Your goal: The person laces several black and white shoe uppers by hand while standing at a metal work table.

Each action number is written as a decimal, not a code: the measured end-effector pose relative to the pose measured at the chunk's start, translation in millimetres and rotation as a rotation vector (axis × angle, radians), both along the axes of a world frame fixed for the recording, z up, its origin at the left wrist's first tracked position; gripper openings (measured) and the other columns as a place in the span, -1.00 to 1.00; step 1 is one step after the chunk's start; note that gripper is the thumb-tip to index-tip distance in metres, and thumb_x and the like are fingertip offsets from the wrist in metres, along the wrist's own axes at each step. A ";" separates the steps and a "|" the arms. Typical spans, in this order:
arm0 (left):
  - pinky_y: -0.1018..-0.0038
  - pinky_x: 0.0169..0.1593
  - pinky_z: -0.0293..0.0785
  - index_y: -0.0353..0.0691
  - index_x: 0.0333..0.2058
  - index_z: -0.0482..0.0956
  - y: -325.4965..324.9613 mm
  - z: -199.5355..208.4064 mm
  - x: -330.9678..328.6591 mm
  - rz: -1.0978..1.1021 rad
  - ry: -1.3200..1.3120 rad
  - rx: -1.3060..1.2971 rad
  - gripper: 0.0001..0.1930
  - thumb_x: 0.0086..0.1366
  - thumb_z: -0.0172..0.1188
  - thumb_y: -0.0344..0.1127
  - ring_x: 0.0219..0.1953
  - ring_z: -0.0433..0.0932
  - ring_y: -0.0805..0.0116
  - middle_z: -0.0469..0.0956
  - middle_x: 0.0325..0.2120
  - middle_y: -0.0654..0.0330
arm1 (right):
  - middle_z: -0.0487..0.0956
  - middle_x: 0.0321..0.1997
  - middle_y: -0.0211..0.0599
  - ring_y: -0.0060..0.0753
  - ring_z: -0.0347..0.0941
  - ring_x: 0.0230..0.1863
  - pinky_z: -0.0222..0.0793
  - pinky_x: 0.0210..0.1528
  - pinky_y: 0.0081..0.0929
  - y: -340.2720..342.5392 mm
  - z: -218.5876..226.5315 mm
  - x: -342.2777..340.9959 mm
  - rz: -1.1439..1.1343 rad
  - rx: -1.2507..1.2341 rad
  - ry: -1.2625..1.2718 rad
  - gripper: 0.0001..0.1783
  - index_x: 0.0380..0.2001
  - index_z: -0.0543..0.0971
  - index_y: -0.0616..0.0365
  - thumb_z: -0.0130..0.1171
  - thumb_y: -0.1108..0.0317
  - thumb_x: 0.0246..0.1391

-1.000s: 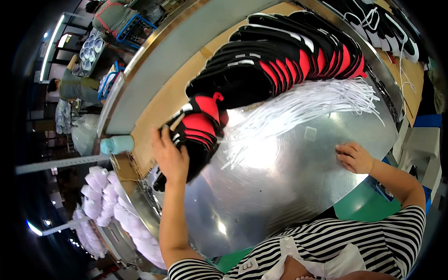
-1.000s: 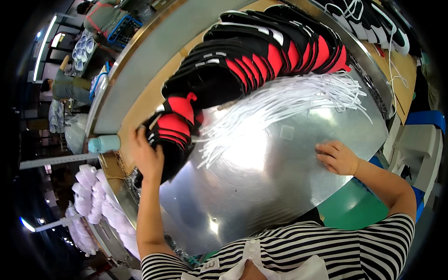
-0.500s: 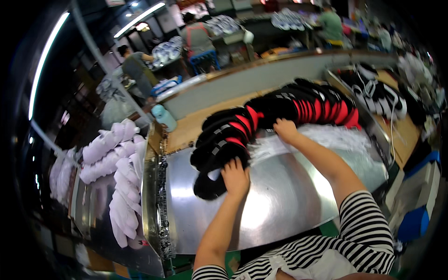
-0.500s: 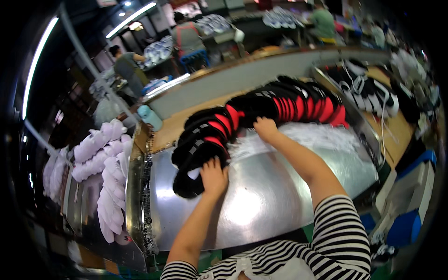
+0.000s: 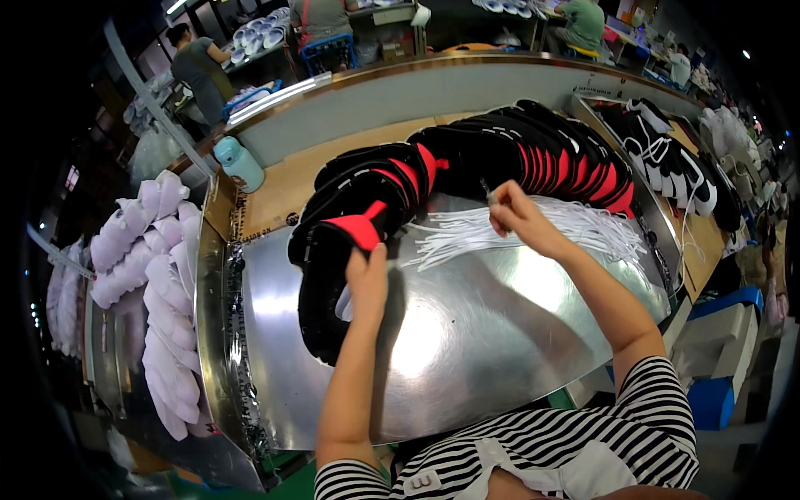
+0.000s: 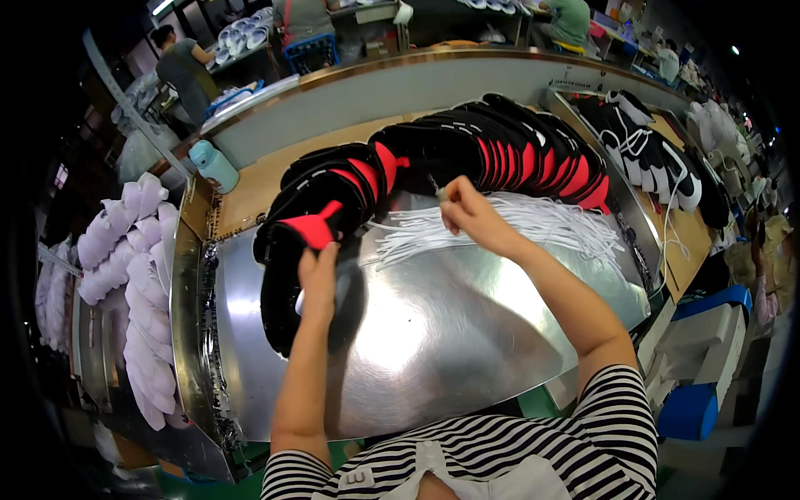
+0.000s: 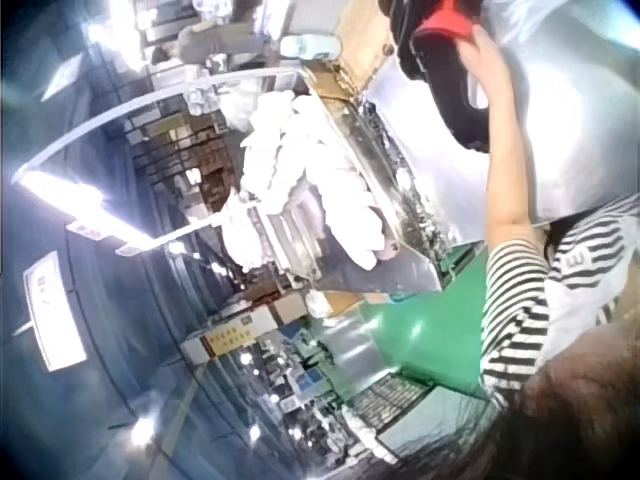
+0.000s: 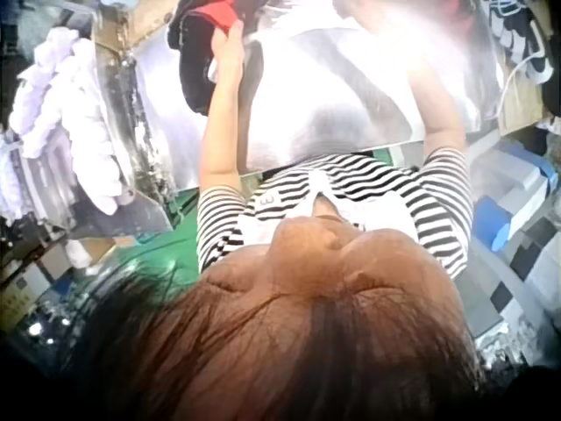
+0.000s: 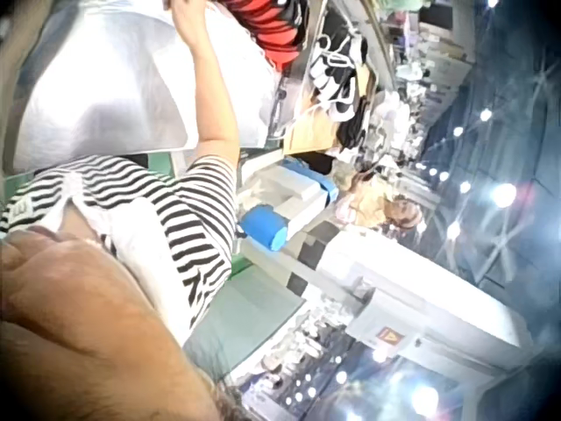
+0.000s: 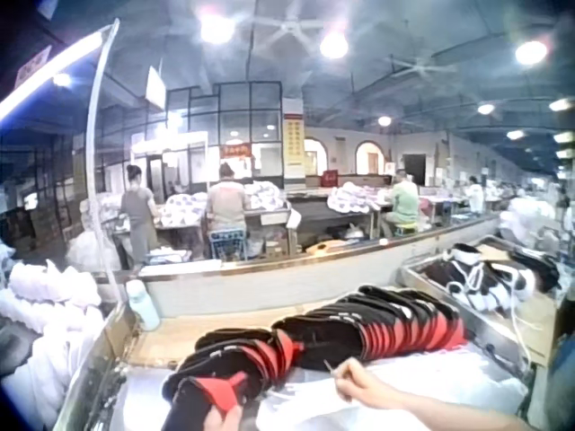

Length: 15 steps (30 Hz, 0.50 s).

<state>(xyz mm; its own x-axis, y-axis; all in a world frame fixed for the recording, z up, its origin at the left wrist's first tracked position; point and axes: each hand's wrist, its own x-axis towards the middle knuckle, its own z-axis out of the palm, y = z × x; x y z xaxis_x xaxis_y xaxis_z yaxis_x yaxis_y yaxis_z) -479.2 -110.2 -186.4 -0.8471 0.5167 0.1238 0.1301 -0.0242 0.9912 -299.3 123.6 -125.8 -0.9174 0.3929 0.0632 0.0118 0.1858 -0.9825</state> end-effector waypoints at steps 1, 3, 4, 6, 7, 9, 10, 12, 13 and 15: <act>0.34 0.14 0.38 -0.47 0.01 0.46 -9.5 27.3 14.8 -0.039 -0.075 0.103 -0.63 0.32 0.05 -0.33 -0.02 0.54 0.20 0.58 -0.06 0.02 | 0.41 -0.41 -0.38 -0.60 0.34 -0.40 0.31 -0.33 -0.53 -0.6 -9.4 3.9 -0.007 0.094 -0.056 -0.84 -0.20 0.29 0.17 0.02 0.38 0.25; 0.37 0.14 0.38 -0.46 0.08 0.42 -32.9 80.8 35.2 -0.093 -0.215 0.276 -0.60 0.33 0.07 -0.34 0.00 0.52 0.26 0.56 -0.03 0.01 | 0.44 -0.36 -0.35 -0.46 0.40 -0.35 0.34 -0.31 -0.40 -6.2 -41.9 -12.2 -0.046 0.398 -0.061 -0.76 -0.15 0.39 0.18 0.12 0.37 0.13; 0.37 0.14 0.39 -0.46 0.11 0.39 -47.3 98.8 40.1 -0.094 -0.276 0.348 -0.57 0.34 0.08 -0.32 0.03 0.51 0.25 0.54 -0.01 -0.03 | 0.48 -0.31 -0.25 -0.23 0.46 -0.35 0.37 -0.28 -0.30 -16.2 -45.3 -31.7 -0.062 0.586 -0.059 -0.76 -0.22 0.52 0.15 0.22 0.34 0.02; 0.27 0.20 0.36 -0.45 0.15 0.34 -66.9 120.4 47.9 -0.182 -0.369 0.533 -0.53 0.40 0.02 -0.21 0.04 0.50 0.16 0.53 0.01 -0.06 | 0.51 -0.24 -0.16 -0.07 0.50 -0.26 0.41 -0.22 -0.22 -16.4 -68.5 -65.6 -0.113 0.804 -0.038 -0.74 -0.29 0.61 0.11 0.31 0.26 -0.07; 0.17 0.21 0.37 -0.40 0.15 0.36 -82.7 121.6 49.6 -0.226 -0.408 0.658 -0.50 0.45 -0.05 -0.08 0.07 0.47 0.10 0.53 0.00 -0.05 | 0.52 -0.23 -0.16 -0.06 0.50 -0.24 0.42 -0.21 -0.20 -21.6 -74.0 -85.1 -0.100 0.841 -0.081 -0.74 -0.30 0.62 0.11 0.33 0.25 -0.09; 0.09 0.21 0.35 -0.26 0.14 0.41 -108.6 107.2 47.9 -0.397 -0.560 0.881 -0.54 0.46 -0.08 -0.05 0.09 0.46 0.09 0.55 -0.05 0.01 | 0.53 -0.21 -0.15 -0.04 0.52 -0.19 0.43 -0.18 -0.17 -27.2 -80.5 -105.5 -0.096 0.928 -0.191 -0.73 -0.32 0.63 0.09 0.35 0.24 -0.13; 0.08 0.22 0.34 -0.21 0.13 0.42 -126.9 91.9 45.6 -0.501 -0.576 0.948 -0.56 0.47 -0.09 -0.05 0.11 0.45 0.10 0.54 -0.04 0.04 | 0.53 -0.20 -0.14 -0.03 0.52 -0.19 0.43 -0.17 -0.15 -32.8 -84.3 -113.7 -0.087 0.907 -0.225 -0.75 -0.33 0.64 0.09 0.34 0.25 -0.13; 0.08 0.25 0.30 -0.17 0.11 0.44 -161.5 34.5 53.0 -0.449 -0.646 0.909 -0.59 0.47 -0.09 -0.04 0.13 0.44 0.10 0.50 0.04 0.07 | 0.53 -0.19 -0.13 -0.03 0.53 -0.17 0.44 -0.16 -0.13 -36.4 -87.3 -122.5 -0.079 0.875 -0.302 -0.78 -0.35 0.64 0.08 0.33 0.28 -0.13; 0.07 0.26 0.28 -0.16 0.11 0.43 -169.3 20.2 65.7 -0.353 -0.798 0.798 -0.60 0.46 -0.07 -0.06 0.12 0.44 0.09 0.50 0.02 0.10 | 0.54 -0.20 -0.13 -0.02 0.53 -0.18 0.43 -0.16 -0.12 -35.9 -87.2 -123.3 -0.081 0.880 -0.271 -0.78 -0.36 0.63 0.09 0.33 0.29 -0.13; 0.04 0.26 0.28 -0.19 0.12 0.40 -174.9 6.8 88.9 -0.200 -1.003 0.620 -0.59 0.44 0.00 -0.08 0.09 0.45 0.09 0.50 -0.03 0.11 | 0.57 -0.22 -0.13 0.00 0.54 -0.18 0.43 -0.16 -0.10 -30.7 -83.7 -118.2 -0.094 0.888 -0.225 -0.79 -0.37 0.61 0.10 0.31 0.30 -0.14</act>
<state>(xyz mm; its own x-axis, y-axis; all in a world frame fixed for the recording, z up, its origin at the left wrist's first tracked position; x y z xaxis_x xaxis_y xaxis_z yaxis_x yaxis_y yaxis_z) -390.4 -285.2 -179.6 -0.6198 0.7362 -0.2719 -0.7555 -0.4659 0.4606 -417.5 92.9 -209.5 -0.9116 0.3587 0.2009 0.2387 0.8596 -0.4519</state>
